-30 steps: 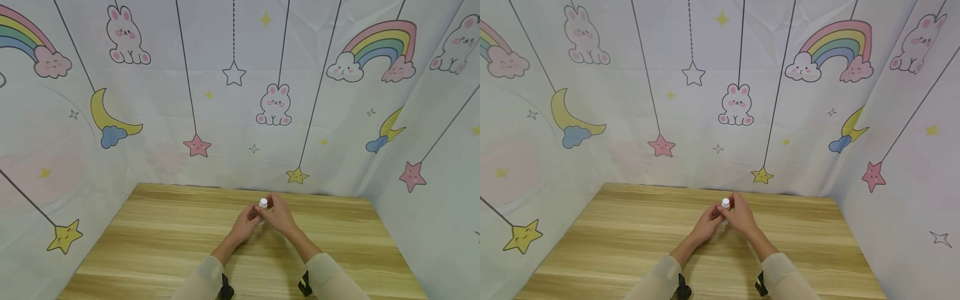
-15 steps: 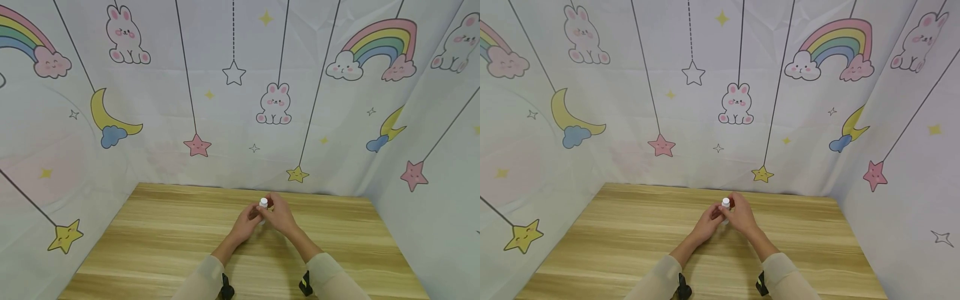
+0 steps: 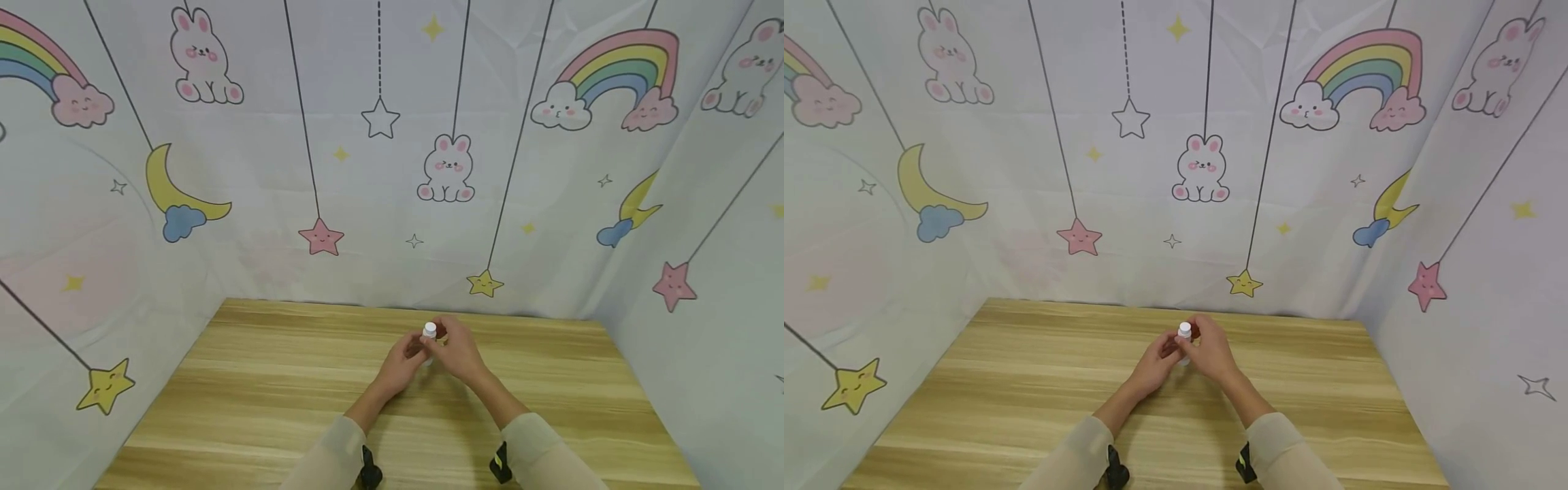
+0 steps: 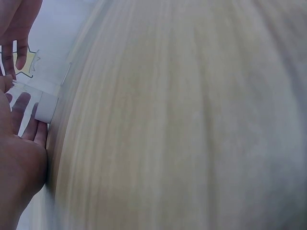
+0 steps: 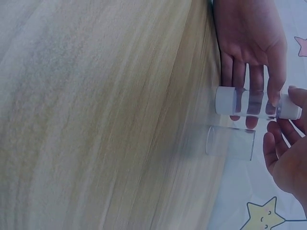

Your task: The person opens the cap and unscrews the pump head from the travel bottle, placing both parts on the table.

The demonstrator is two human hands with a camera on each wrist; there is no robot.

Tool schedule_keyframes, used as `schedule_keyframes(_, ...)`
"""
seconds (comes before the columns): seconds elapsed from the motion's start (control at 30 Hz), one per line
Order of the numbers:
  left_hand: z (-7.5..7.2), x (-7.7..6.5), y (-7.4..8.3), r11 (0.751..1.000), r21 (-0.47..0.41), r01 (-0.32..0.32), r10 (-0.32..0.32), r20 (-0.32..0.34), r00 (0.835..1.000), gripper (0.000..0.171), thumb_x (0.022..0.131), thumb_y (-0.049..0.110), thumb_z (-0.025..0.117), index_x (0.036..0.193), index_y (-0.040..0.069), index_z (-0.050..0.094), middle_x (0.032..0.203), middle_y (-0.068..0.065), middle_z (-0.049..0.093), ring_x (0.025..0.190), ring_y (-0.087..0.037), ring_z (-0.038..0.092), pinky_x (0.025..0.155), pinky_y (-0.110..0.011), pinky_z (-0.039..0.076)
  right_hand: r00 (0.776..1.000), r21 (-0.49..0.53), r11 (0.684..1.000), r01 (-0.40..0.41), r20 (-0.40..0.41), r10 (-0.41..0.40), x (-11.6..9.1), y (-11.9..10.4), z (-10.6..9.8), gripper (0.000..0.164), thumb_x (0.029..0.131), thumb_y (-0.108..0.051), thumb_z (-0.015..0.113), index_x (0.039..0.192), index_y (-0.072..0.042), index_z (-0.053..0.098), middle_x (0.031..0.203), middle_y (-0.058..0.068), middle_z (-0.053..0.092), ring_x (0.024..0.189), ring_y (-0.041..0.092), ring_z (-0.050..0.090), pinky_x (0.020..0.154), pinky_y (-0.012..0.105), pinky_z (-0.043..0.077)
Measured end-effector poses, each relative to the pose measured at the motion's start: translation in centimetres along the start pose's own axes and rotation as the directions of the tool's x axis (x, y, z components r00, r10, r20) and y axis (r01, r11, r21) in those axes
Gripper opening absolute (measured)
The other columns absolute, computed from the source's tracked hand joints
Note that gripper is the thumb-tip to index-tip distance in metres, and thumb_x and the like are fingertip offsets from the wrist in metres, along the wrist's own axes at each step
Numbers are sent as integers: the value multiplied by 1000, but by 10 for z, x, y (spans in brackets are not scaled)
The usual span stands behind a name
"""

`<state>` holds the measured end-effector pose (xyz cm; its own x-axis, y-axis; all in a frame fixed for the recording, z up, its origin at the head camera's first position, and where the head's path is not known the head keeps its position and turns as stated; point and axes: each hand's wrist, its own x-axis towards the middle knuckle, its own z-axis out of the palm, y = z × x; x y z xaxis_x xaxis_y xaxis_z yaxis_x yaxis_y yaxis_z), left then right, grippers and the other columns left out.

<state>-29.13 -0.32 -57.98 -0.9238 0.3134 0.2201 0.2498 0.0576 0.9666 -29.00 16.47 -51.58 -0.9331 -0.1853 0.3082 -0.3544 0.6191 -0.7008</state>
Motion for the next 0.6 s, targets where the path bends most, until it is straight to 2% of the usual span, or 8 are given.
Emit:
schedule_keyframes(0.17, 0, 1, 0, 1000, -1, 5, -5, 7, 1000, 36, 110, 21, 60, 144, 9, 57, 145, -11, 63, 136, -33, 58, 116, -54, 46, 1000, -14, 1000, 20, 0, -20, 0, 1, 0, 23, 96, -19, 81, 113, -9, 69, 103, 0, 68, 96, 19, 66, 76, 35, 58)
schedule_keyframes(0.37, -1, -1, 1, 1000, -2, -4, 4, 6, 1000, 35, 109, 20, 61, 143, 10, 59, 143, -9, 64, 133, -30, 60, 114, -52, 47, 1000, -18, 999, 28, 9, -28, 0, 1, 0, 22, 97, -16, 81, 114, -8, 70, 103, 1, 68, 97, 20, 66, 76, 35, 57)
schedule_keyframes(0.6, -1, 0, -1, 1000, -2, -14, 14, 15, 1000, 37, 110, 20, 59, 146, 9, 56, 146, -12, 62, 134, -34, 60, 114, -54, 48, 999, -34, 998, 44, 14, -43, 0, -1, -1, 18, 97, -13, 80, 113, -10, 72, 105, 2, 69, 98, 20, 66, 78, 38, 59)
